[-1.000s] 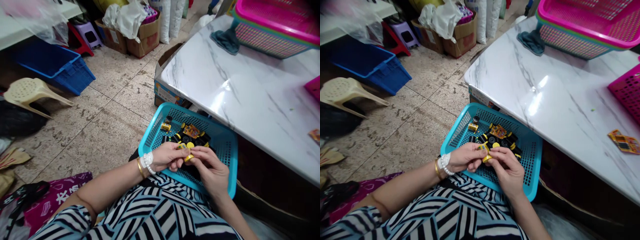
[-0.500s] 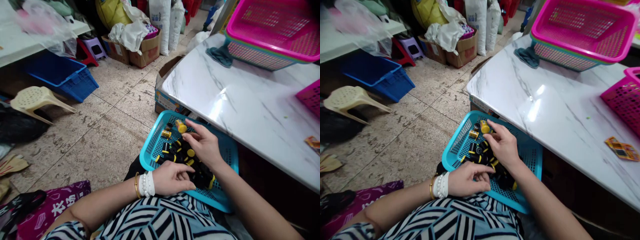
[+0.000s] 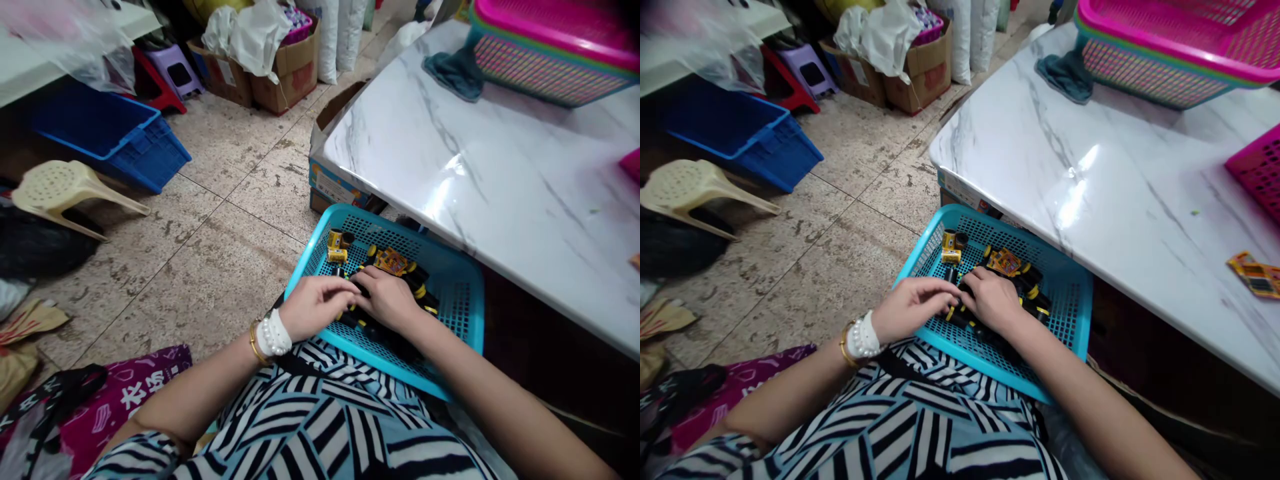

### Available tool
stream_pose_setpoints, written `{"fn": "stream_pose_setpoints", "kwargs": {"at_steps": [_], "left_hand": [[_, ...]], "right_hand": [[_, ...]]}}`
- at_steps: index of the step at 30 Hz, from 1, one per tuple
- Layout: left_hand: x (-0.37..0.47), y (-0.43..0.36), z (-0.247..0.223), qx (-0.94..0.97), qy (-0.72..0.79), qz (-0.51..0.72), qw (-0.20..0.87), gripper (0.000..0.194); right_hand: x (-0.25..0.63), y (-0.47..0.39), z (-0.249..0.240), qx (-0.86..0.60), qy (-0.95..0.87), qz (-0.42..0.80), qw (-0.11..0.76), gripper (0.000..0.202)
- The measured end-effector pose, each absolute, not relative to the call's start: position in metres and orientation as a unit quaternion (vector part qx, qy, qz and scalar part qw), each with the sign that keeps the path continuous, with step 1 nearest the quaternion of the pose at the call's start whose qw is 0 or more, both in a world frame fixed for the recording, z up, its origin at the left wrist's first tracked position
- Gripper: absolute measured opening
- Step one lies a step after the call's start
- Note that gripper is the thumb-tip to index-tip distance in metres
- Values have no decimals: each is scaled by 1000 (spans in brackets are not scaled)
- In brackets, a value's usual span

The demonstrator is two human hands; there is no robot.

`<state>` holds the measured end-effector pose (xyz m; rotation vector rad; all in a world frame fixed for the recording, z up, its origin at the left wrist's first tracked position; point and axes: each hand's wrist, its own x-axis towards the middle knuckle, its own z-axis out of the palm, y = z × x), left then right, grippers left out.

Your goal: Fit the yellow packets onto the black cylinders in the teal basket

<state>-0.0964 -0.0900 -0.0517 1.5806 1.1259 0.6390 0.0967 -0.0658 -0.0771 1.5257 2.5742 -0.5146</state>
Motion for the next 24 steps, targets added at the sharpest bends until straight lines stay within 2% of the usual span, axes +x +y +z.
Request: {"fn": "stream_pose_setpoints", "kwargs": {"at_steps": [5,9,12,16,21,24], "left_hand": [[-106,-72,-54,717,532,279,354,23],[-100,-68,-52,700,554,321,317,20],[-99,-70,-53,669,560,338,353,14],[-100,-75,-61,647,550,303,433,11],[-93,-81,-66,630,543,289,474,13],[-87,-81,-63,601,537,292,515,13]], "right_hand": [[100,-63,-66,470,865,-153,88,17],[107,-58,-65,487,851,-190,55,23],[128,-51,-64,517,829,-212,-12,26],[165,-43,-63,578,793,-178,-73,26],[176,-32,-77,679,727,-98,-29,32],[169,-22,-91,694,709,-120,8,29]]}}
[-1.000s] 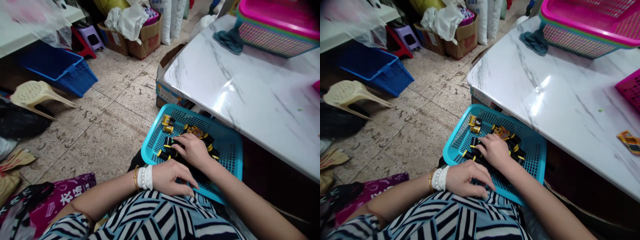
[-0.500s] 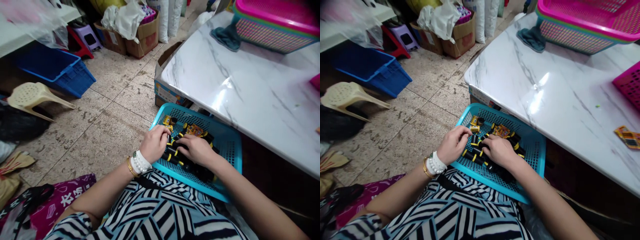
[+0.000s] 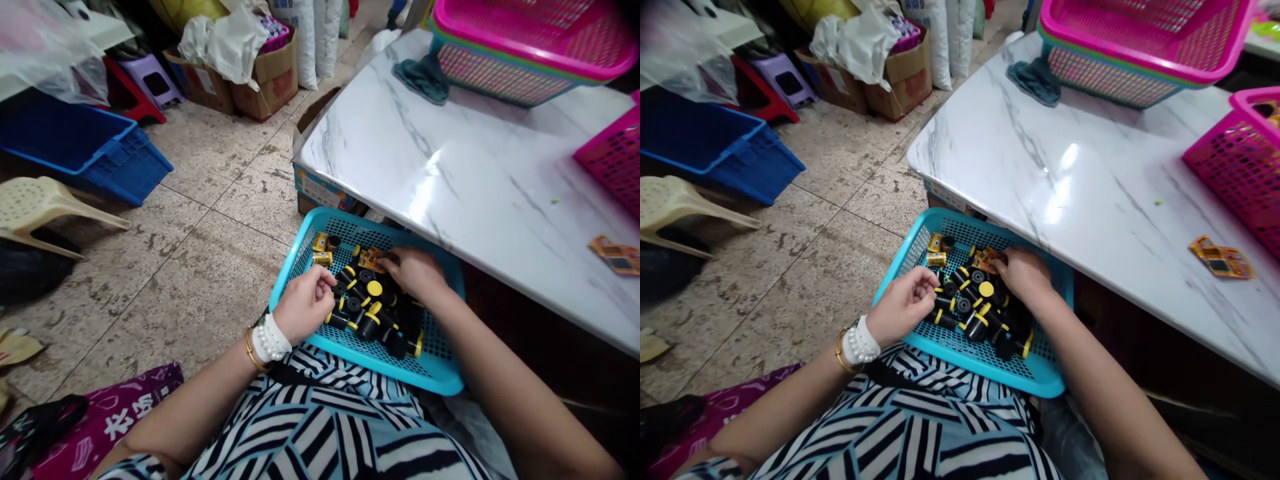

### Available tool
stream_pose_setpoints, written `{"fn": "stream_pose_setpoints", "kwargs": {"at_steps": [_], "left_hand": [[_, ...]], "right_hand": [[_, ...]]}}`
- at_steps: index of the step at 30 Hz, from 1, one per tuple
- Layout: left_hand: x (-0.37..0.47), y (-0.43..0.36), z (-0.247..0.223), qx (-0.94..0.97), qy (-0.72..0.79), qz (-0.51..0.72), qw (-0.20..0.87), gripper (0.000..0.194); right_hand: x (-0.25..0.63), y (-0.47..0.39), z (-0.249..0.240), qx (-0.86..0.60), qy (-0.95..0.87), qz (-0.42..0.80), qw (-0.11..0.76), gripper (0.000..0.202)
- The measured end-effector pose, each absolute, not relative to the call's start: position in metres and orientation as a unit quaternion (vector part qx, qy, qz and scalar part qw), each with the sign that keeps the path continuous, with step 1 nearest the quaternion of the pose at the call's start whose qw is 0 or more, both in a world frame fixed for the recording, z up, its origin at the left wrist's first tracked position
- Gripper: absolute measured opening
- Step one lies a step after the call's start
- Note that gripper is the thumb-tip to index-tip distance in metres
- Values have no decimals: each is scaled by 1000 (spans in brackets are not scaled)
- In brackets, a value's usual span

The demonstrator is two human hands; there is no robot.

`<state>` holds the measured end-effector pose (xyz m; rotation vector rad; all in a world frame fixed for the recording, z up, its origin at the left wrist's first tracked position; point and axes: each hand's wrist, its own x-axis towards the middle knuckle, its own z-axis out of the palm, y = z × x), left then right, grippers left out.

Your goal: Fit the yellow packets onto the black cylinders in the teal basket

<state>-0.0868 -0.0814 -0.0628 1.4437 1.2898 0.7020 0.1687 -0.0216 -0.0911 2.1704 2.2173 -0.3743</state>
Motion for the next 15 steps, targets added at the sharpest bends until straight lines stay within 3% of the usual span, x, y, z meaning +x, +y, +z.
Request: {"fn": "stream_pose_setpoints", "kwargs": {"at_steps": [7,10,15], "left_hand": [[-88,-76,-43,234,322,319,860,33],[-90,-76,-37,126,257,384,878,40],[-88,-80,-37,102,228,415,875,36]], "right_hand": [[174,-12,-105,704,687,-178,-24,15],[179,-16,-102,704,687,-178,-24,19],[181,-25,-95,697,701,-152,-2,30]]}}
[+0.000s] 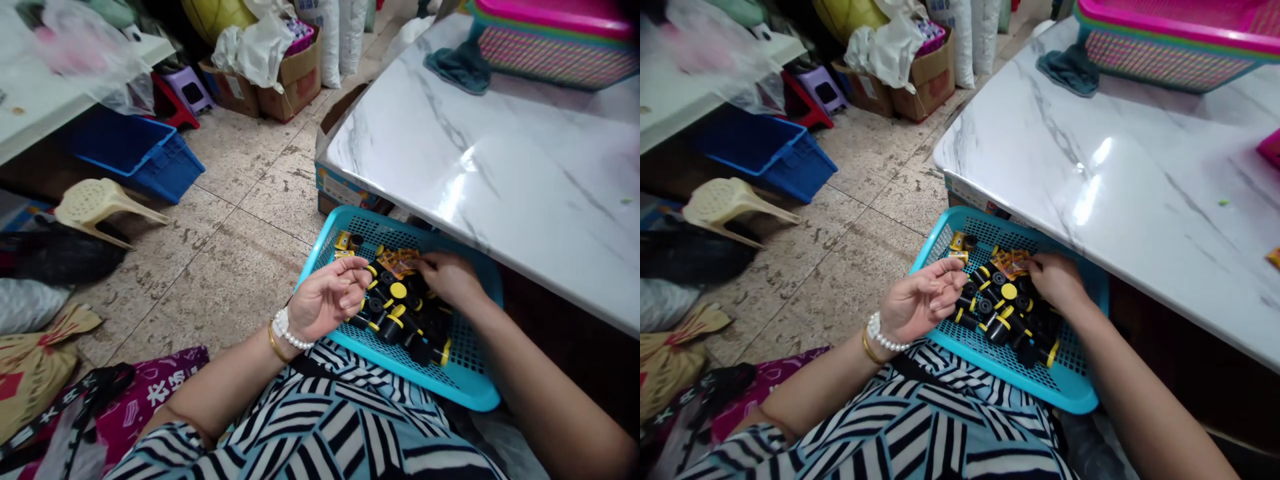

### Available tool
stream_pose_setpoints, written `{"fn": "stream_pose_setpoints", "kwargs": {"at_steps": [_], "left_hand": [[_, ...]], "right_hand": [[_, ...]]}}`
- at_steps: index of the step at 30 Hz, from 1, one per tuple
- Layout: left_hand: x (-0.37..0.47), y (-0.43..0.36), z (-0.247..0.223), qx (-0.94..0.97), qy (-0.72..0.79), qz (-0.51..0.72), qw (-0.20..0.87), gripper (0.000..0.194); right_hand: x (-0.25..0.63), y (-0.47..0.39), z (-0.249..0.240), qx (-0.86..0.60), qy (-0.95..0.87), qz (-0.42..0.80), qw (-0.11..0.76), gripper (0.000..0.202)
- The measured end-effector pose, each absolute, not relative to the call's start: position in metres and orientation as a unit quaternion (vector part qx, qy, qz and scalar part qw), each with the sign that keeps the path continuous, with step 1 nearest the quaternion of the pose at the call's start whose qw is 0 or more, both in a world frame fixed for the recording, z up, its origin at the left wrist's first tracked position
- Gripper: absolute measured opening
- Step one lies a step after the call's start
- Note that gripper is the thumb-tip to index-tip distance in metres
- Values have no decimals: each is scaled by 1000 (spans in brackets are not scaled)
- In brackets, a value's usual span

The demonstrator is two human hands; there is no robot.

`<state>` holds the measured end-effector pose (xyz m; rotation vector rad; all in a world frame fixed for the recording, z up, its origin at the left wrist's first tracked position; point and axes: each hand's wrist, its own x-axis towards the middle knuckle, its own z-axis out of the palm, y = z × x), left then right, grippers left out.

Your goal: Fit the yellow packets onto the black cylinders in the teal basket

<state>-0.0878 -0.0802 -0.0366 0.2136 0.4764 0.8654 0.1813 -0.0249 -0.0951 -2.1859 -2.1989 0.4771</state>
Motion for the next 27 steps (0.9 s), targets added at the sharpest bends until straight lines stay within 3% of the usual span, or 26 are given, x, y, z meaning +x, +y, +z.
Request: {"fn": "stream_pose_setpoints", "kwargs": {"at_steps": [7,15,19,23,27], "left_hand": [[-97,-86,-39,82,204,431,875,40],[-98,-92,-44,155,239,435,854,38],[-95,-93,-48,188,271,421,845,35],[-89,-94,-50,238,360,380,818,27],[-79,-95,-50,290,439,377,762,30]], "right_hand": [[189,-38,-92,-689,-721,76,-6,35],[179,-41,-85,-714,-682,97,124,36],[172,-48,-71,-719,-634,217,186,21],[154,-67,-47,-675,-557,403,267,30],[130,-86,-29,-639,-537,476,278,32]]}}
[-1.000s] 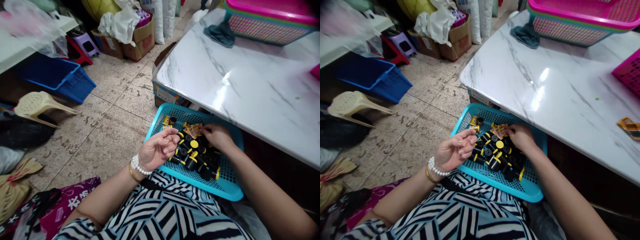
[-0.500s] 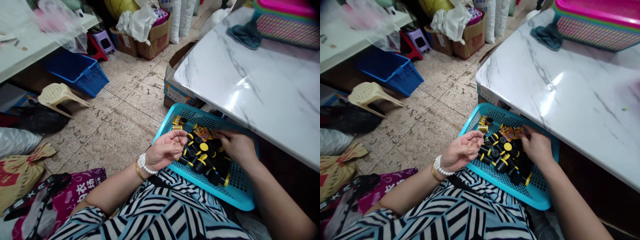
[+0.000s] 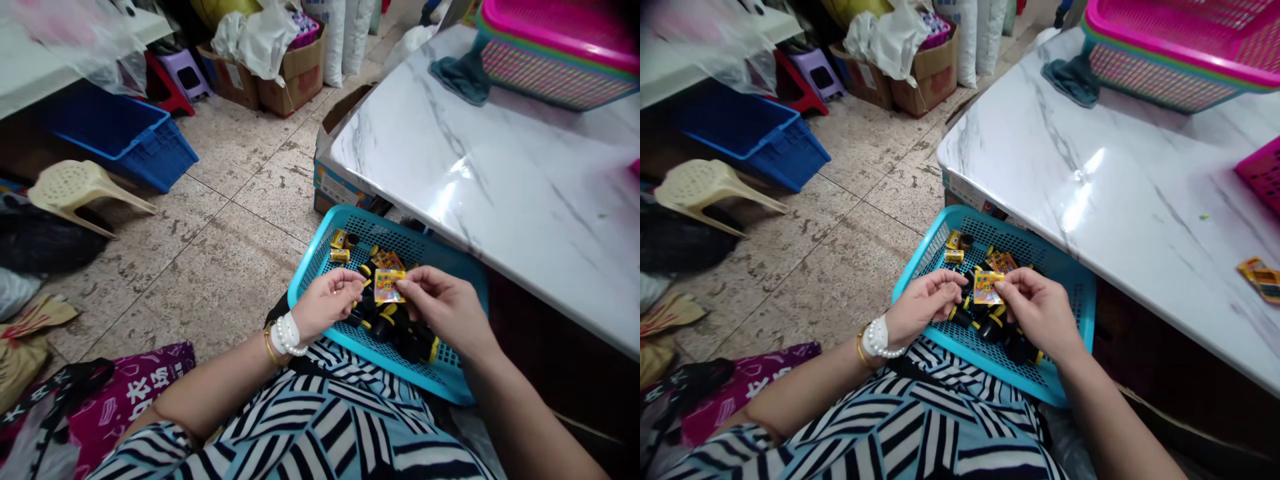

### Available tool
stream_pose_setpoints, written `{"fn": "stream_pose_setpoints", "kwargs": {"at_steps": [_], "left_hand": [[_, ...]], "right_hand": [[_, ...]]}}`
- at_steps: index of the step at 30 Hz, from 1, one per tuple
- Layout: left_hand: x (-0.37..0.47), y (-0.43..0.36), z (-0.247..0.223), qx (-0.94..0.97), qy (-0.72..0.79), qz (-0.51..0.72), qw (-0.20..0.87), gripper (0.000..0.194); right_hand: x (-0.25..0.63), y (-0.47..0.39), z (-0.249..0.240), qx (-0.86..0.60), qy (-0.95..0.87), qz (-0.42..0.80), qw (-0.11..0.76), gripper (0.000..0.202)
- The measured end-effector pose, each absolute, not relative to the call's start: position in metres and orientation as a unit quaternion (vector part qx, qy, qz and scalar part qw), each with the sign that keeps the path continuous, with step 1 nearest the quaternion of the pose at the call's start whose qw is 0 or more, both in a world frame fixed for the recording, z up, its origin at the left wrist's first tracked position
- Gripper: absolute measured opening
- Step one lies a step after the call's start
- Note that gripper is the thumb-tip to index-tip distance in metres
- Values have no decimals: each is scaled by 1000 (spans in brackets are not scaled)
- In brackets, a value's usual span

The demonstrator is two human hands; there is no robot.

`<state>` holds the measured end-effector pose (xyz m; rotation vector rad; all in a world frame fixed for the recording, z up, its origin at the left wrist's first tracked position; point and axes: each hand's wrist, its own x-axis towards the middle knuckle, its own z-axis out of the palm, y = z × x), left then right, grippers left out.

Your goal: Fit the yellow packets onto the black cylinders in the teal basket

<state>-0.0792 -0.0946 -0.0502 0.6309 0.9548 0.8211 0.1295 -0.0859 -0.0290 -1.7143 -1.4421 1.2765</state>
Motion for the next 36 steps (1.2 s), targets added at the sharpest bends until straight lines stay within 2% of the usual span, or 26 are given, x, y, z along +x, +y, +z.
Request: {"fn": "stream_pose_setpoints", "kwargs": {"at_steps": [4,10,15,19,25,31,36], "left_hand": [[-76,-95,-48,286,457,471,698,21],[-89,-97,-33,128,320,476,809,29],[-98,-100,-21,121,234,484,835,40],[-99,-102,-24,176,253,489,816,45],[-94,-100,-35,210,332,465,793,30],[-84,-101,-35,315,462,444,700,15],[-76,-97,-30,487,500,443,563,17]], "right_hand": [[116,-96,-31,-627,-556,475,270,31],[111,-107,-40,-625,-541,476,301,32],[110,-113,-43,-630,-515,491,310,29],[111,-114,-47,-624,-505,503,321,28],[111,-114,-42,-632,-460,517,349,28],[104,-116,-40,-629,-446,499,394,25],[100,-117,-38,-625,-460,473,417,26]]}}
